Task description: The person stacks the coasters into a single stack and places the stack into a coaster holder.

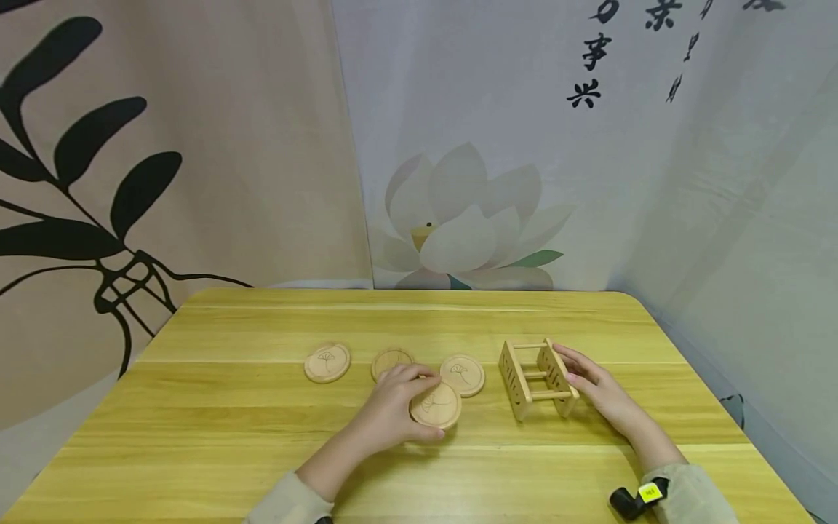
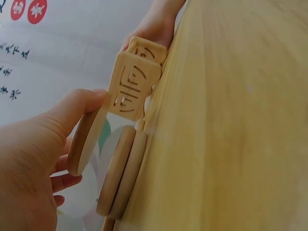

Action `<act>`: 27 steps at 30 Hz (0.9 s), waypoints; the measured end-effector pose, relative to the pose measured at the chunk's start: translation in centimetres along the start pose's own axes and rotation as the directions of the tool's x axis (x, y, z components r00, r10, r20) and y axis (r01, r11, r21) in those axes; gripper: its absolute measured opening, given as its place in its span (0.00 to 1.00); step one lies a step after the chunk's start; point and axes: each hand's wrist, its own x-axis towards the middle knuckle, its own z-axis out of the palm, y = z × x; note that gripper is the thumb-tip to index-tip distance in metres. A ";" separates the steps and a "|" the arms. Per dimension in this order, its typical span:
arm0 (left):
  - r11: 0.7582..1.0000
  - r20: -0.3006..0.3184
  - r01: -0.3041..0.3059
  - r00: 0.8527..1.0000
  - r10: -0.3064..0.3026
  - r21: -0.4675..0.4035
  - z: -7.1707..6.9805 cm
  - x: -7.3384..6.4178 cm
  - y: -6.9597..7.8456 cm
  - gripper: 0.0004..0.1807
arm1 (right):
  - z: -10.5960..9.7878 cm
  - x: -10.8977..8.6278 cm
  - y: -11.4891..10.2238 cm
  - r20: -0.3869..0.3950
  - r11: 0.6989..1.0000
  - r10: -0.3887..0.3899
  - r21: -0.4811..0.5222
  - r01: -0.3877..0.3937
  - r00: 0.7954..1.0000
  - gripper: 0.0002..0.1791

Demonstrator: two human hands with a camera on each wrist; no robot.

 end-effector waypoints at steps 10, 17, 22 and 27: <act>0.999 -0.010 0.034 0.999 -0.034 -0.017 -0.3 -0.7 -1.1 0.44 | 0.0 0.0 0.0 0.003 1.000 0.010 0.005 -0.010 1.000 0.27; 0.997 0.001 0.057 0.998 -0.057 -0.047 -0.7 -1.1 -1.7 0.44 | 0.0 0.0 0.1 0.000 1.000 0.000 0.013 0.000 1.000 0.27; 0.996 0.004 0.067 0.998 -0.067 -0.053 -0.8 -1.4 -2.0 0.44 | 0.0 0.0 0.1 0.000 1.000 -0.004 0.025 0.004 1.000 0.27; 0.997 0.001 0.062 0.998 -0.062 -0.048 -0.7 -1.5 -2.2 0.43 | 0.0 0.0 0.2 -0.003 1.000 0.002 0.015 -0.002 1.000 0.27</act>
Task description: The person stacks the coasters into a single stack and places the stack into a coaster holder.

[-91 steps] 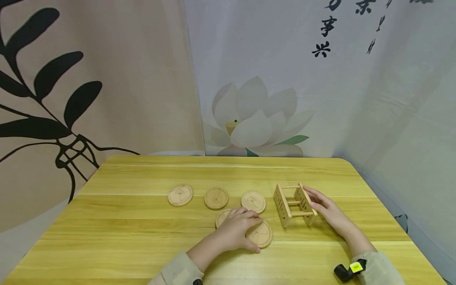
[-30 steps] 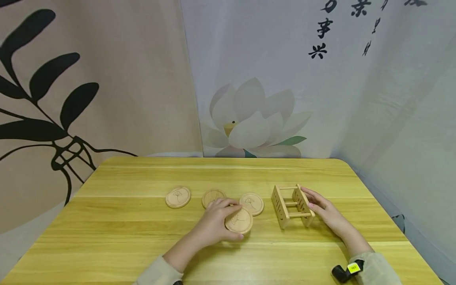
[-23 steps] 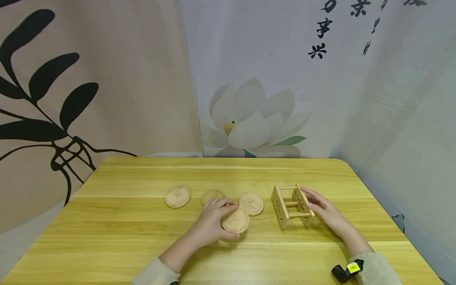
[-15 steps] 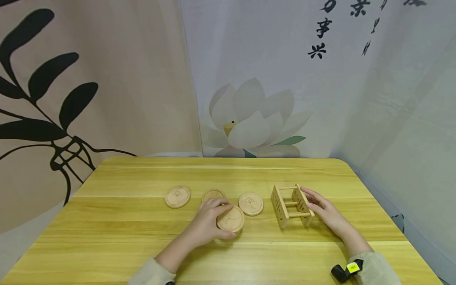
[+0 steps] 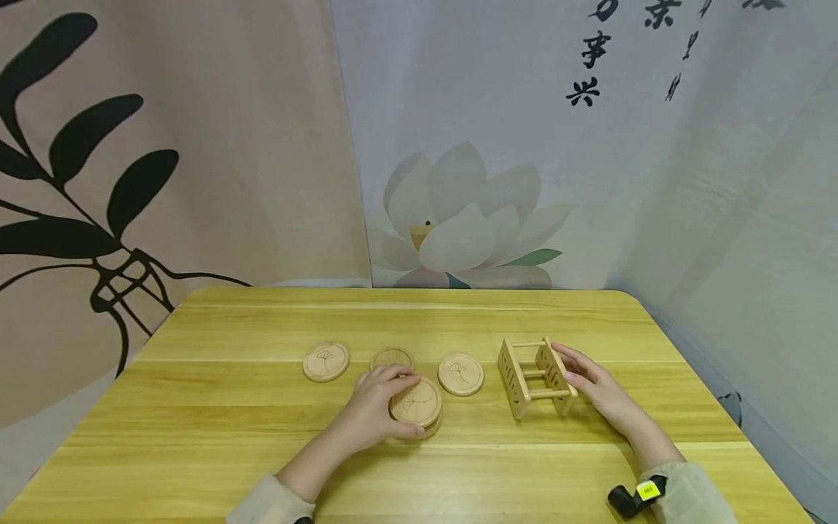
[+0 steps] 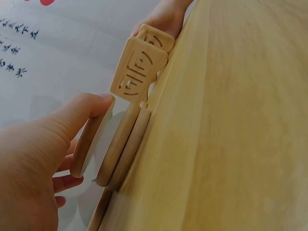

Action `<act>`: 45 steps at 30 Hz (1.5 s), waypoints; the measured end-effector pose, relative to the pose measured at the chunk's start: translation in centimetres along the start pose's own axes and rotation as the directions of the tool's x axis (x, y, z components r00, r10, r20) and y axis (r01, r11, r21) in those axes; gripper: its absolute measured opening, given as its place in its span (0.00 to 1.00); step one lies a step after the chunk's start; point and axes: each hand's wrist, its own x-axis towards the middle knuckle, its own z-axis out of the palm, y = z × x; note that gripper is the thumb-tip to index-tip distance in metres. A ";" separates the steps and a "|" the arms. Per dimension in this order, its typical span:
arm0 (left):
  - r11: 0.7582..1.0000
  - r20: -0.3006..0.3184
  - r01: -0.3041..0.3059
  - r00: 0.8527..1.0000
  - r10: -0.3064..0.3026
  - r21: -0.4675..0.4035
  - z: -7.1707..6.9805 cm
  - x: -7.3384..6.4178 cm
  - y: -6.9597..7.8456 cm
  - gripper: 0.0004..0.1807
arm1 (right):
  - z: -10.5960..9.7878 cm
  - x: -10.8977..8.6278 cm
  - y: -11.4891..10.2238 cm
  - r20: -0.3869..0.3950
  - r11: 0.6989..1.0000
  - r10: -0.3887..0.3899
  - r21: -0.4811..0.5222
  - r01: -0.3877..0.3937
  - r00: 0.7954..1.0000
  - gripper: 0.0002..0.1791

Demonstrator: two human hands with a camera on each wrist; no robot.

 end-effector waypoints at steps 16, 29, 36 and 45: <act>1.000 0.011 -0.008 1.000 0.008 0.000 0.3 -0.1 -0.2 0.42 | 0.1 0.0 -0.2 0.002 1.000 0.018 -0.003 -0.018 1.000 0.27; 1.000 0.036 0.024 0.999 -0.024 0.003 0.5 -0.1 -0.4 0.42 | 0.1 -0.1 -0.5 0.010 1.000 0.016 -0.004 -0.016 1.000 0.27; 0.999 0.049 0.039 0.998 -0.039 -0.008 0.5 -0.1 -0.4 0.43 | 0.1 -0.1 -0.6 0.007 1.000 0.016 0.006 -0.016 1.000 0.27; 0.999 0.042 0.034 0.999 -0.033 -0.002 0.5 -0.1 -0.4 0.45 | 0.1 0.0 -0.4 0.008 1.000 0.006 0.010 -0.006 1.000 0.27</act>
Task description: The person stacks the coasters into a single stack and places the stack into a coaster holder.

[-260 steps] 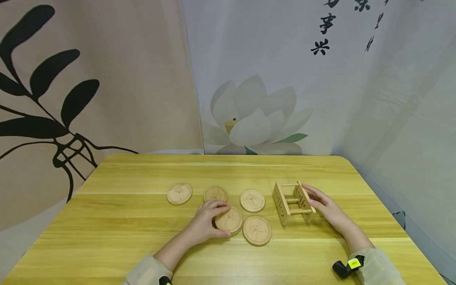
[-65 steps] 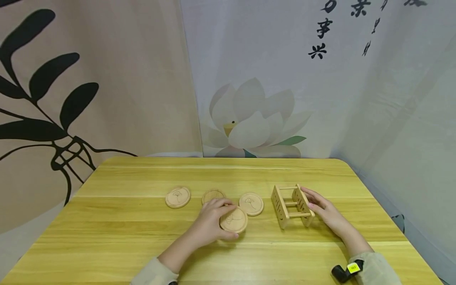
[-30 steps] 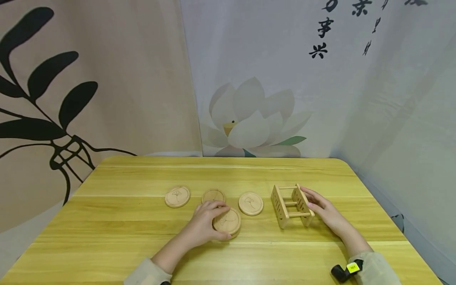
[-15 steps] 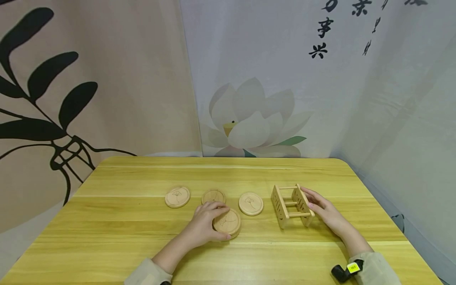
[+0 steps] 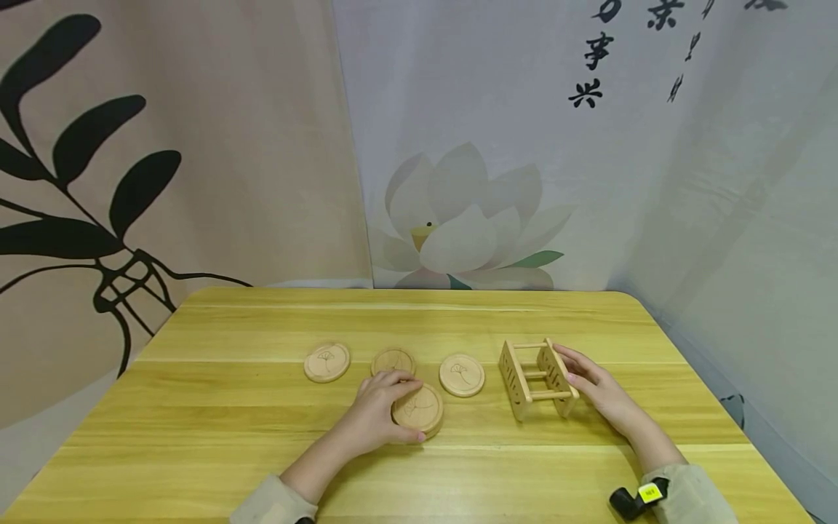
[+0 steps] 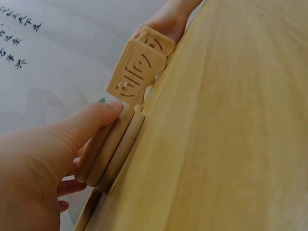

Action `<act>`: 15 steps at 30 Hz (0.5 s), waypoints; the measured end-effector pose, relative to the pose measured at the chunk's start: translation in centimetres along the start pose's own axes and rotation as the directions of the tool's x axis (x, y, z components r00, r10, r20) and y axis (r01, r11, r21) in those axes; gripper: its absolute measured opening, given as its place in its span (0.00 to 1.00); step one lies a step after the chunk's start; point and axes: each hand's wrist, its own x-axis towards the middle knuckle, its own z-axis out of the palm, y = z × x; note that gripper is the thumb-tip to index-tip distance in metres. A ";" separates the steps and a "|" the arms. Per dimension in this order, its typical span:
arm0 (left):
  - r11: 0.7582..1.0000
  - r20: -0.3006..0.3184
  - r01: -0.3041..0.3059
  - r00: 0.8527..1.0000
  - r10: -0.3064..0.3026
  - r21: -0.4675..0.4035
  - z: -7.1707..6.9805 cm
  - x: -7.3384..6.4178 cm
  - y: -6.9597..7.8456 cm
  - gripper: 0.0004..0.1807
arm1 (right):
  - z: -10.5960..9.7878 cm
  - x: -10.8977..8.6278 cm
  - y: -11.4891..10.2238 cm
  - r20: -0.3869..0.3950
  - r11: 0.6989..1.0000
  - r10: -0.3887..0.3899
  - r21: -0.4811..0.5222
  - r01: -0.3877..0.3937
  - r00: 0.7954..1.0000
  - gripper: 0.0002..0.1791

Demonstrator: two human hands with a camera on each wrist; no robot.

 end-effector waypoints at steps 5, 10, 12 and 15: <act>1.000 -0.002 -0.007 1.000 0.007 0.017 0.0 0.0 0.0 0.46 | 0.1 0.0 0.0 -0.009 1.000 0.014 -0.015 -0.014 1.000 0.27; 1.000 -0.004 -0.008 1.000 0.008 0.027 0.0 0.0 0.2 0.47 | 0.1 0.0 0.1 -0.012 1.000 0.015 -0.026 -0.015 1.000 0.27; 0.999 -0.007 -0.011 1.000 0.011 0.031 -0.1 0.1 0.3 0.47 | 0.1 0.0 0.1 -0.010 1.000 0.007 -0.017 -0.007 1.000 0.27; 0.999 -0.014 -0.016 1.000 0.016 0.033 -0.1 0.4 0.6 0.46 | 0.0 0.0 0.2 -0.007 1.000 -0.002 -0.003 0.002 1.000 0.27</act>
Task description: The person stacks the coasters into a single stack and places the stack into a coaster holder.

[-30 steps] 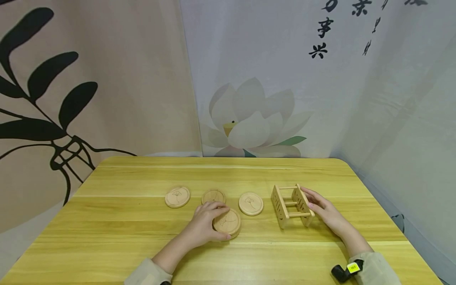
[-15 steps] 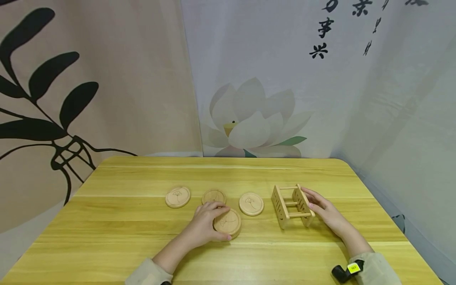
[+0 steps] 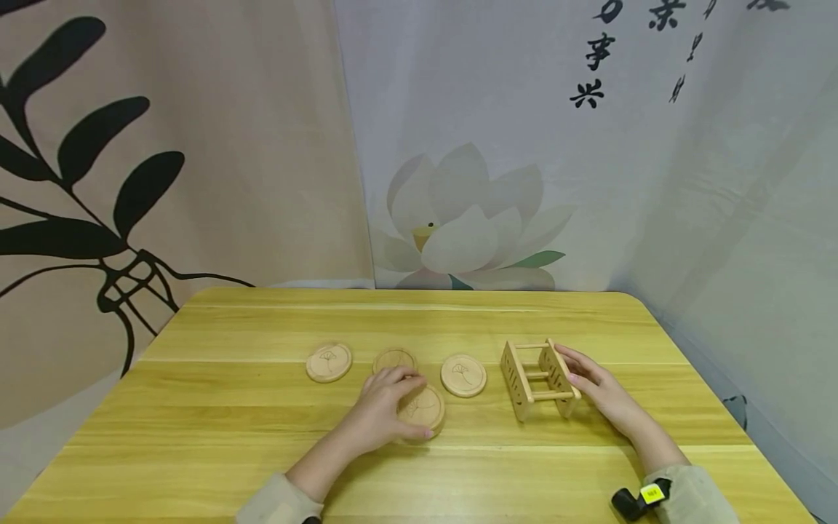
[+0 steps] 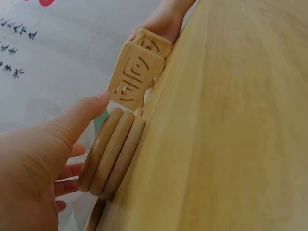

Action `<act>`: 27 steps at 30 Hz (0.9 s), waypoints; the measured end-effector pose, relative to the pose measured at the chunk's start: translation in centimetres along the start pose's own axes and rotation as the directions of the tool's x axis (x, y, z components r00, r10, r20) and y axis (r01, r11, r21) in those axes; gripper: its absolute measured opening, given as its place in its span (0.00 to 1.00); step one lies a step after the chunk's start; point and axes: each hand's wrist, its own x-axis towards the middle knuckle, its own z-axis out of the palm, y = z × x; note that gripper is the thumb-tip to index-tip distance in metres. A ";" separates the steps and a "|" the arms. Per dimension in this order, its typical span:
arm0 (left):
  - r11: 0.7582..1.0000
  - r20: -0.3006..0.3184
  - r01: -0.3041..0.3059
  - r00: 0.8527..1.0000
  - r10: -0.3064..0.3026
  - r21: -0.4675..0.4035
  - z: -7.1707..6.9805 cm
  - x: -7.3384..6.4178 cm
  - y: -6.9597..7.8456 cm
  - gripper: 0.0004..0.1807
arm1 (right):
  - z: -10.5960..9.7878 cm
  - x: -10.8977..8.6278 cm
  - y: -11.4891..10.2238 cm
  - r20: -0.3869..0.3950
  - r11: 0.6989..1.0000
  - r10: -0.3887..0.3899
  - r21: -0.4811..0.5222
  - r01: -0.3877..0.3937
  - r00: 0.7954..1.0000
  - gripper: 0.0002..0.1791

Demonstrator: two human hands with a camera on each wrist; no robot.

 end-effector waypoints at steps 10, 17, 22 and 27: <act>1.000 -0.028 -0.007 1.000 0.007 -0.028 0.2 1.2 1.2 0.43 | 0.0 -0.1 0.0 0.004 1.000 0.000 0.008 0.000 1.000 0.27; 1.000 -0.077 -0.025 0.997 0.026 0.007 0.4 2.5 1.8 0.40 | -0.1 -0.1 -0.1 0.000 1.000 -0.002 0.014 0.002 1.000 0.27; 0.998 -0.073 -0.016 0.997 0.020 0.060 0.7 3.3 2.4 0.41 | -0.1 -0.1 -0.2 -0.006 1.000 0.002 0.005 -0.002 1.000 0.27; 0.993 -0.058 -0.002 0.998 0.008 0.116 1.1 4.2 2.8 0.43 | 0.0 0.0 -0.3 -0.004 1.000 0.004 0.003 -0.004 1.000 0.27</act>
